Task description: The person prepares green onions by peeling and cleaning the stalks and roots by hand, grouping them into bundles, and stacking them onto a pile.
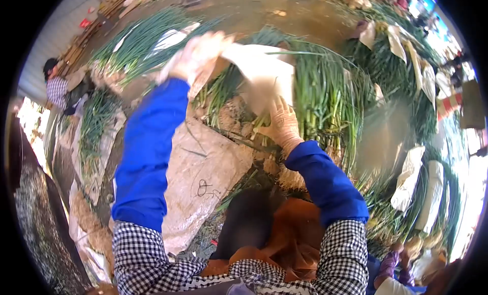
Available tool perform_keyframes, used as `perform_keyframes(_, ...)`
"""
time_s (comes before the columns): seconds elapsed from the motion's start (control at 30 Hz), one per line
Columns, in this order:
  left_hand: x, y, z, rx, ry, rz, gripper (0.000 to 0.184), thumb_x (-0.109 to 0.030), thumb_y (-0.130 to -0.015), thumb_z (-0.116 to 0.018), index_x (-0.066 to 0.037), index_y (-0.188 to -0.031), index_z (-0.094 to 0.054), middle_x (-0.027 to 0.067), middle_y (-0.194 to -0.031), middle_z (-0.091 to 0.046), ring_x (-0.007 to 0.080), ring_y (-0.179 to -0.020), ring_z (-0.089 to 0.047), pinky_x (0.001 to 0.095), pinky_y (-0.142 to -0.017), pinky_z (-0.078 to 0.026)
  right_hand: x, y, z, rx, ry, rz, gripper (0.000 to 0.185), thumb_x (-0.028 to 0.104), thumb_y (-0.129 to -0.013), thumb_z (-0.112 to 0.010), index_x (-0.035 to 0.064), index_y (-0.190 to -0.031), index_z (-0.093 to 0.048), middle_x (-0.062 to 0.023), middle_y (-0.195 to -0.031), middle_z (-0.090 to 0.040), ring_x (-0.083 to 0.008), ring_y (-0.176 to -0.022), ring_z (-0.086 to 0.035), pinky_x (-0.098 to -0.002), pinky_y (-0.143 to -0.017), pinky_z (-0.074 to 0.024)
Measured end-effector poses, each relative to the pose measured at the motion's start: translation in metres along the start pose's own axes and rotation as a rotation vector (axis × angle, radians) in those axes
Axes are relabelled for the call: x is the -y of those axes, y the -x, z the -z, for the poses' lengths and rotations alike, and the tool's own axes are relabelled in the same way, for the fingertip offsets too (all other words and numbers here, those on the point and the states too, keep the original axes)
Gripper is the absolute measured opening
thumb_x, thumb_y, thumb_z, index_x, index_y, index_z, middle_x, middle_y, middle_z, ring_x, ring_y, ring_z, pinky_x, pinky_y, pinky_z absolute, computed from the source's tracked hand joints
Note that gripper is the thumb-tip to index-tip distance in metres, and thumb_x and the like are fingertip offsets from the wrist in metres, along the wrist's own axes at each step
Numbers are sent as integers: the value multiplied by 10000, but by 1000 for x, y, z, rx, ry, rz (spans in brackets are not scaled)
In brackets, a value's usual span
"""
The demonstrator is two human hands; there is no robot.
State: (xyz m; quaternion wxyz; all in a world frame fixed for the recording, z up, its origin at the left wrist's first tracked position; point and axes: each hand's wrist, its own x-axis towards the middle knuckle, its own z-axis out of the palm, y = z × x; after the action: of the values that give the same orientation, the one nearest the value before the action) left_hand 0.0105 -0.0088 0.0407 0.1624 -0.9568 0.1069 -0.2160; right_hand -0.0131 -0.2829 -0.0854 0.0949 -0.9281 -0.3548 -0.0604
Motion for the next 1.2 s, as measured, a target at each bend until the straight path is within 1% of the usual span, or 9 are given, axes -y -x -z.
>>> perform_keyframes(0.07,24,-15,52,-155,-262,-424,391,-98,-807,-444,-150,-1193,-481,62,-954,-535,223,-796,-560,307,-659,-494,14,-15,-9,-211,-103,-127,935,373,-672,-727,40,-1373,-204,-191,-1316,-378,-314,-1186,-413,-377,-985,-366)
perform_keyframes(0.2,107,5,91,-181,-229,-403,345,-181,-900,-402,-161,-1240,-457,140,-1165,-543,280,-1048,-529,314,-933,-418,-63,-39,-10,-337,140,-334,328,157,-817,-584,171,-1144,-559,-70,-1132,-582,-211,-980,-598,-320,-759,-522)
perform_keyframes(0.27,108,38,145,87,-99,1,327,-201,-906,-399,-161,-1215,-498,140,-1163,-544,283,-1066,-520,331,-974,-378,-37,-51,46,-186,170,-307,291,257,-831,-555,193,-1115,-575,-40,-1091,-604,-208,-956,-602,-318,-767,-505)
perform_keyframes(0.4,168,146,244,-200,-922,-181,492,-256,-780,-633,-105,-1200,-426,65,-918,-505,202,-728,-522,322,-643,-476,56,-85,117,-410,-49,-149,232,243,-859,-472,200,-1035,-617,-53,-1071,-611,-255,-935,-598,-349,-758,-486)
perform_keyframes(0.6,173,405,318,-141,-1029,258,397,-79,-717,-577,-198,-1096,-585,39,-1122,-582,216,-1034,-548,348,-890,-434,179,-78,78,-397,714,238,547,50,-791,-491,249,-1294,-409,-39,-783,-595,-153,-641,-577,-300,-526,-484)
perform_keyframes(0.7,94,547,231,-321,516,1120,195,-173,-843,-583,-42,-987,-593,85,-980,-626,205,-842,-594,296,-739,-481,198,-58,-26,-485,555,617,726,-8,-781,-465,284,-1397,-214,-28,-722,-551,-69,-550,-501,-276,-360,-398)
perform_keyframes(0.8,6,655,144,47,720,1413,348,4,-761,-563,-129,-1081,-593,33,-1037,-620,165,-881,-583,334,-824,-467,222,-24,-112,-131,327,877,445,145,-798,-482,202,-1236,-430,-80,-862,-603,-186,-712,-568,-353,-554,-447)
perform_keyframes(1.0,-151,737,37,1137,-36,935,437,-85,-779,-516,-285,-1167,-511,-9,-1041,-589,166,-1066,-505,533,-1014,-253,218,22,-241,560,-64,835,359,211,-819,-469,179,-1168,-544,-129,-917,-626,-278,-806,-611,-397,-668,-484)
perform_keyframes(1.2,-182,783,-23,1302,116,931,329,-172,-810,-505,-217,-1136,-514,6,-1057,-574,206,-1108,-479,567,-1012,-227,209,41,-257,797,4,651,403,175,-839,-433,202,-1238,-478,-143,-949,-629,-294,-820,-616,-390,-660,-489)
